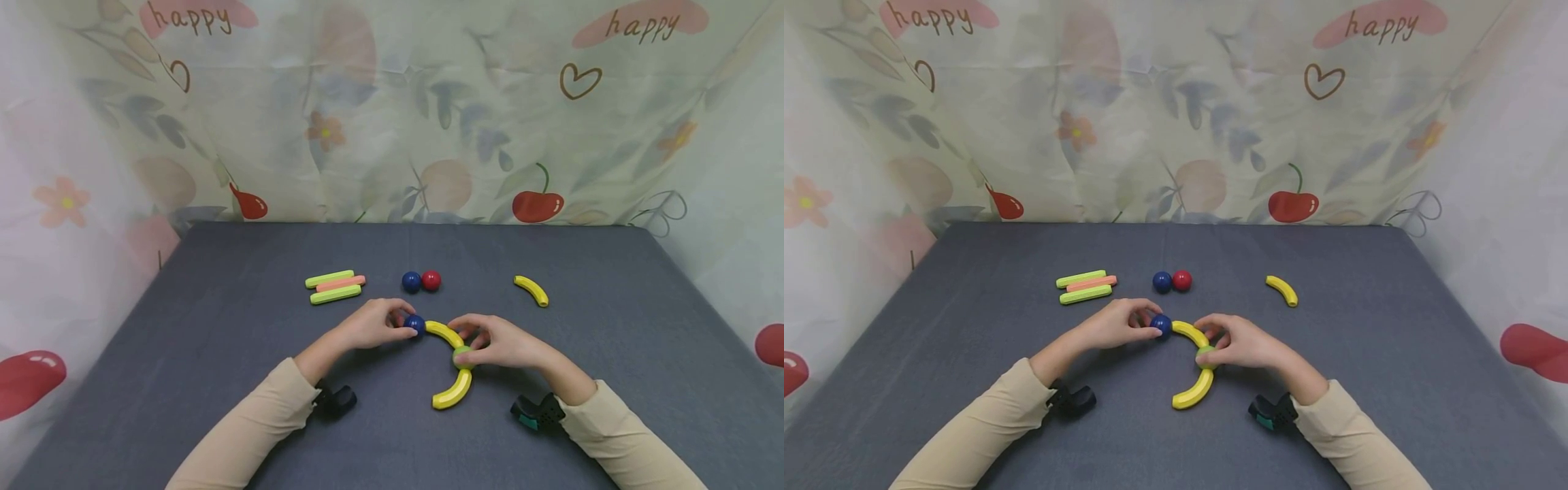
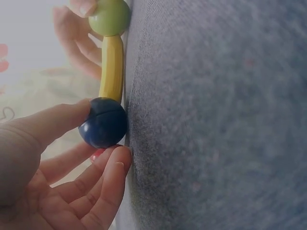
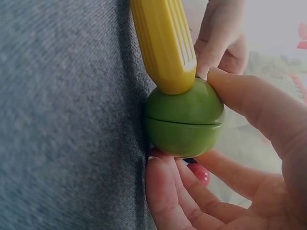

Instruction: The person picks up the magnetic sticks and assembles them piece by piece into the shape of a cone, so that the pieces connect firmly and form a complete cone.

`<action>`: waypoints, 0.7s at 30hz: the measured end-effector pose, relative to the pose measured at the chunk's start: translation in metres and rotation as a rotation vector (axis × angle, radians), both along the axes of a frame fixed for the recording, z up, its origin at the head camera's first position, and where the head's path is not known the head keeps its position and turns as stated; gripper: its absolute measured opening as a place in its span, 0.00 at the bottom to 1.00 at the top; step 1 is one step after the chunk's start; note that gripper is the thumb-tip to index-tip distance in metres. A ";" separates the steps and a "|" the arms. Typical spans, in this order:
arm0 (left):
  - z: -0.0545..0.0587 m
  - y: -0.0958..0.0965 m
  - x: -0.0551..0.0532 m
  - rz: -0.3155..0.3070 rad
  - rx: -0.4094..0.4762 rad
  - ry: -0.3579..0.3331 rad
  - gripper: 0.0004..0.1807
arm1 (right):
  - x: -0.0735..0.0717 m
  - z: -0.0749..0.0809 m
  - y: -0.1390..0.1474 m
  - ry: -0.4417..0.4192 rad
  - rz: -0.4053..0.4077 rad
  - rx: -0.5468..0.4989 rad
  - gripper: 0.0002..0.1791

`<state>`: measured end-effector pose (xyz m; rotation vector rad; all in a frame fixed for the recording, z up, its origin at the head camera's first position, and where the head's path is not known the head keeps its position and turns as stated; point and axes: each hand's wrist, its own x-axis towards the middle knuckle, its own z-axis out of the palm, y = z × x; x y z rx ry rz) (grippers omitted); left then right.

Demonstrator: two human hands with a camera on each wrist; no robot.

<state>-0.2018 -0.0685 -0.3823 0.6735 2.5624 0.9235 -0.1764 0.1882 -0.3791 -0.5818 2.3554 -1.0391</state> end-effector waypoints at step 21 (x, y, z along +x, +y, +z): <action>0.001 0.009 -0.001 -0.017 0.043 -0.009 0.18 | 0.002 -0.003 -0.011 -0.003 -0.001 0.010 0.30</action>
